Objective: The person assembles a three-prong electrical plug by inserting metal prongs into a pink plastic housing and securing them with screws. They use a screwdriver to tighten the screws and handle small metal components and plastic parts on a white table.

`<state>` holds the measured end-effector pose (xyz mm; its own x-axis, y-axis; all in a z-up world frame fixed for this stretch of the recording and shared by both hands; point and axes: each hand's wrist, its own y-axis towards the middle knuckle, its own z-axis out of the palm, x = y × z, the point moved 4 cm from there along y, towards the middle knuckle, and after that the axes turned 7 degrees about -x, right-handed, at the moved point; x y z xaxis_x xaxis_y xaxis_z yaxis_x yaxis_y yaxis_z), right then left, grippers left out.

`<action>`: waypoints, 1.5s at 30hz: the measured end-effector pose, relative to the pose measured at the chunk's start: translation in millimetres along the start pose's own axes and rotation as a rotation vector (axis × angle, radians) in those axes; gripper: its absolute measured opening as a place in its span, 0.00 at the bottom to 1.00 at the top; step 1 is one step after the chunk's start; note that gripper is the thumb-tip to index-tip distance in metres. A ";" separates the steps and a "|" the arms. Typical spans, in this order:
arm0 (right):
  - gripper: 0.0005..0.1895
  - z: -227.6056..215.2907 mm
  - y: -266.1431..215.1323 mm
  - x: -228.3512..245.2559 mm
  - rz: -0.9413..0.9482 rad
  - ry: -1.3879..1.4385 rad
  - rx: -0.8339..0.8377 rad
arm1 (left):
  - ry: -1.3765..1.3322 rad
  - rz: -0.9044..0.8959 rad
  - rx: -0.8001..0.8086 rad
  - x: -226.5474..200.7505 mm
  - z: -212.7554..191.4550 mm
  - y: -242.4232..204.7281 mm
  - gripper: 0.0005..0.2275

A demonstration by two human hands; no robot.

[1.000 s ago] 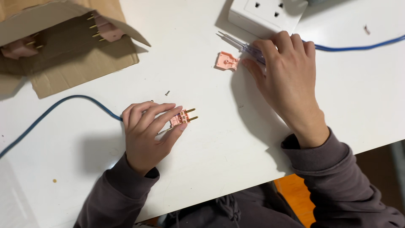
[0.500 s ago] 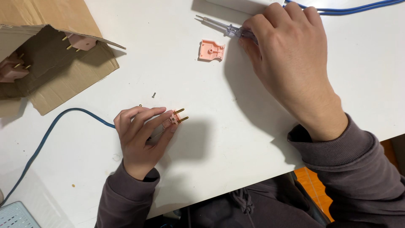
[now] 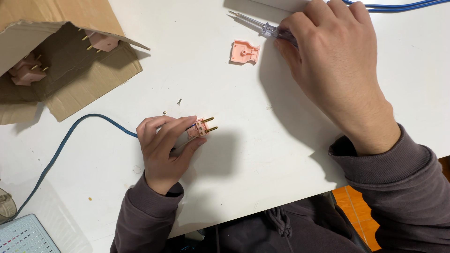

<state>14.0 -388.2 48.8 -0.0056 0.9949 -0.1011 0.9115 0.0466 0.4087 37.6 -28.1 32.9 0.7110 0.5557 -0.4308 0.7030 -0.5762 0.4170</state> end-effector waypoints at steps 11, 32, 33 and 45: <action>0.15 -31.4 15.4 42.5 -0.147 0.594 -0.131 | -0.069 -0.090 -0.060 -6.0 -4.9 -0.1 0.18; 0.17 -6.3 0.1 134.6 -0.423 0.787 0.171 | -0.308 -0.017 -0.194 2.4 8.2 -11.0 0.26; 0.17 -5.1 -0.2 133.1 -0.401 0.815 0.173 | -0.332 -0.024 -0.176 2.8 10.8 -10.0 0.26; 0.15 -11.3 -1.6 132.5 -0.311 0.783 0.225 | -0.221 -0.007 -0.213 2.1 28.8 -17.1 0.33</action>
<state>7.1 -255.5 45.0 -0.4736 0.7192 0.5083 0.8807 0.3897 0.2692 26.6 -34.4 1.8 0.7015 0.4022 -0.5884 0.7124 -0.4207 0.5617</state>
